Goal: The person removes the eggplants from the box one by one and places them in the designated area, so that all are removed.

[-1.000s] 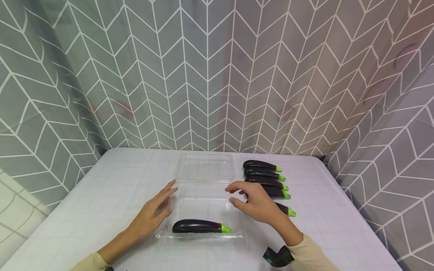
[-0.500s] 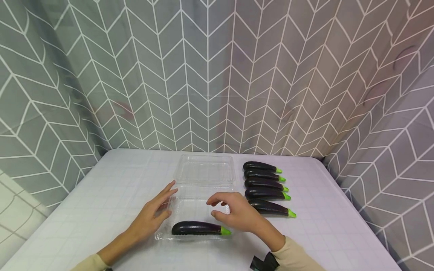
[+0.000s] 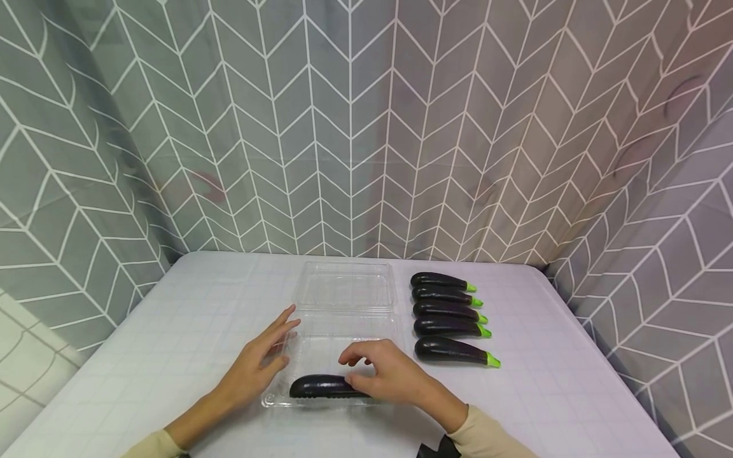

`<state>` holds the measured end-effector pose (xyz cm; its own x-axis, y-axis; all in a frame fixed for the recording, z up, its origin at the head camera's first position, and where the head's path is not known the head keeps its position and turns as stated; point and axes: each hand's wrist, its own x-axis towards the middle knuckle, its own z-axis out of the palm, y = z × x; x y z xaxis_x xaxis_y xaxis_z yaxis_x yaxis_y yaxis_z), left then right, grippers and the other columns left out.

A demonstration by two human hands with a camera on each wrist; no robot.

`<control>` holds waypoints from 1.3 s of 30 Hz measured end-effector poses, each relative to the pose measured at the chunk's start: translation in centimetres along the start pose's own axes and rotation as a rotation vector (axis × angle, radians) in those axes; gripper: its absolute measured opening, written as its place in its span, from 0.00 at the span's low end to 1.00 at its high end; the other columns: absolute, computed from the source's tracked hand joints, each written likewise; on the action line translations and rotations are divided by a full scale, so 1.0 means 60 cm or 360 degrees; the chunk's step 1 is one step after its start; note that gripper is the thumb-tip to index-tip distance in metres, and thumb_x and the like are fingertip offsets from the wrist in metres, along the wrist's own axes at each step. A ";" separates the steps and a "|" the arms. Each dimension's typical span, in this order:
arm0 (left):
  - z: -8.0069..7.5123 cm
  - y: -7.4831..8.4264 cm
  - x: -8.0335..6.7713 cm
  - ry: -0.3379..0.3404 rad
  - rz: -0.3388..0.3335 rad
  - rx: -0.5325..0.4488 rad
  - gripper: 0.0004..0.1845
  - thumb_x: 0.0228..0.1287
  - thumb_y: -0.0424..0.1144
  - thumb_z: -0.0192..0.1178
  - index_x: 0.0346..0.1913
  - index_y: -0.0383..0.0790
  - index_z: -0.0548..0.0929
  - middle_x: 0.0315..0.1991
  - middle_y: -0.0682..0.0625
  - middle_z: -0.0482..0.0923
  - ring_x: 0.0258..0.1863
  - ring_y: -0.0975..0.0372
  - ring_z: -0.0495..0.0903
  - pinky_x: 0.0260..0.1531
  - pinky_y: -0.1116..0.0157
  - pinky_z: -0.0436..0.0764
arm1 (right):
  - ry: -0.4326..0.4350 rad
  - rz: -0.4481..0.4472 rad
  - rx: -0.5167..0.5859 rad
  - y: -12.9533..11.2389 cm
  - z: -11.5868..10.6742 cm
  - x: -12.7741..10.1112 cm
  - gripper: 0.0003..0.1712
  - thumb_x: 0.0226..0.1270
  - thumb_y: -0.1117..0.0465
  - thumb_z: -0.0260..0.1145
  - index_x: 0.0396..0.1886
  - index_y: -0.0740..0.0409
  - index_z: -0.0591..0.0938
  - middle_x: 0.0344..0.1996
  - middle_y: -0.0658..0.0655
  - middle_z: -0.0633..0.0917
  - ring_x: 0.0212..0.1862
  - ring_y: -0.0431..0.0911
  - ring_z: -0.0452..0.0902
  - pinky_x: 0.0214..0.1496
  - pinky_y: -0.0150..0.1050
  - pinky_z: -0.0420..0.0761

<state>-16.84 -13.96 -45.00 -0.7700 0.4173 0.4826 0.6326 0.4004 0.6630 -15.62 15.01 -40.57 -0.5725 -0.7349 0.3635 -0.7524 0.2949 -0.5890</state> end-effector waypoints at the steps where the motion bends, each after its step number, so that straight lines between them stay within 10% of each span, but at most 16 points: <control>1: 0.000 0.000 0.000 -0.0002 0.0002 -0.0001 0.35 0.55 0.26 0.55 0.68 0.43 0.64 0.73 0.50 0.47 0.65 0.49 0.60 0.55 0.59 0.73 | -0.0008 0.0014 -0.0005 0.000 0.001 -0.001 0.10 0.62 0.62 0.65 0.44 0.54 0.81 0.40 0.48 0.83 0.42 0.43 0.79 0.42 0.39 0.81; 21: -0.001 0.001 0.000 -0.0016 0.0015 0.0000 0.35 0.56 0.26 0.56 0.69 0.44 0.63 0.73 0.50 0.47 0.67 0.51 0.57 0.57 0.62 0.72 | -0.0285 0.0165 -0.0193 -0.007 -0.002 -0.003 0.15 0.66 0.53 0.62 0.50 0.50 0.80 0.40 0.40 0.82 0.36 0.30 0.75 0.34 0.28 0.78; 39: -0.001 0.002 0.000 -0.0011 0.0009 -0.0024 0.35 0.56 0.26 0.56 0.69 0.44 0.63 0.73 0.51 0.47 0.68 0.54 0.54 0.58 0.64 0.70 | -0.0178 0.0127 -0.0128 -0.004 0.001 -0.004 0.13 0.64 0.57 0.64 0.49 0.50 0.81 0.42 0.42 0.82 0.40 0.36 0.77 0.40 0.31 0.79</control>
<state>-16.77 -13.96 -44.89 -0.7656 0.4253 0.4827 0.6357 0.3855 0.6688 -15.29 15.06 -40.55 -0.5953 -0.7691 0.2327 -0.7321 0.3998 -0.5515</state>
